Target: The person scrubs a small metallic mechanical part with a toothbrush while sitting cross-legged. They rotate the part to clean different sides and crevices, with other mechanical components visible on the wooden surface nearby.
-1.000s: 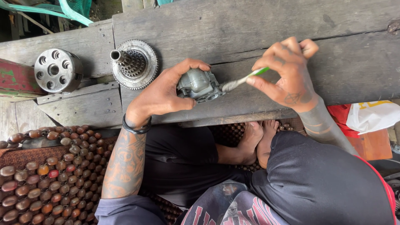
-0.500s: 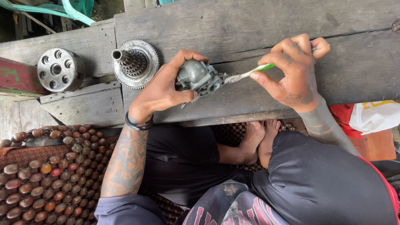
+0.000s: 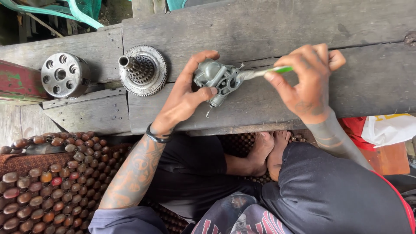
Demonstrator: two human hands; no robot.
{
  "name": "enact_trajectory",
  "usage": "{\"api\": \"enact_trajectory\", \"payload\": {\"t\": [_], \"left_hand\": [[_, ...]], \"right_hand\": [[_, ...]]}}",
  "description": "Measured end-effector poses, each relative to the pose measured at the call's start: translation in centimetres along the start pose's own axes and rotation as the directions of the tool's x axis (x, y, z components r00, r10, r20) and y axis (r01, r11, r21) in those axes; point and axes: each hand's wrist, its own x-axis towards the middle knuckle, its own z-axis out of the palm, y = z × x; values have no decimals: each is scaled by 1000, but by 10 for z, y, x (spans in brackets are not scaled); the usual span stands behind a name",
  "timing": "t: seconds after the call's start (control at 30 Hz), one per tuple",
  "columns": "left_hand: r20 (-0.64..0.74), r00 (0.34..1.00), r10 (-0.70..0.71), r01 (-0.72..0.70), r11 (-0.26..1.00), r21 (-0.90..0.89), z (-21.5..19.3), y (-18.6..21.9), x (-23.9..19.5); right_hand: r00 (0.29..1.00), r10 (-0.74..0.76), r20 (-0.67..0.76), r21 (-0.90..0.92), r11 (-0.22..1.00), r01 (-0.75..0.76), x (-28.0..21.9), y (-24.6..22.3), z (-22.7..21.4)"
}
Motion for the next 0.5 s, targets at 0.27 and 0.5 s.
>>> {"api": "enact_trajectory", "payload": {"t": [0.27, 0.5], "left_hand": [[-15, 1000, 9, -9, 999, 32, 5, 4, 1], [-98, 993, -69, 54, 987, -155, 14, -8, -1]], "right_hand": [[990, -141, 0, -17, 990, 141, 0, -5, 9], [965, -262, -27, -9, 965, 262, -2, -12, 7]]}}
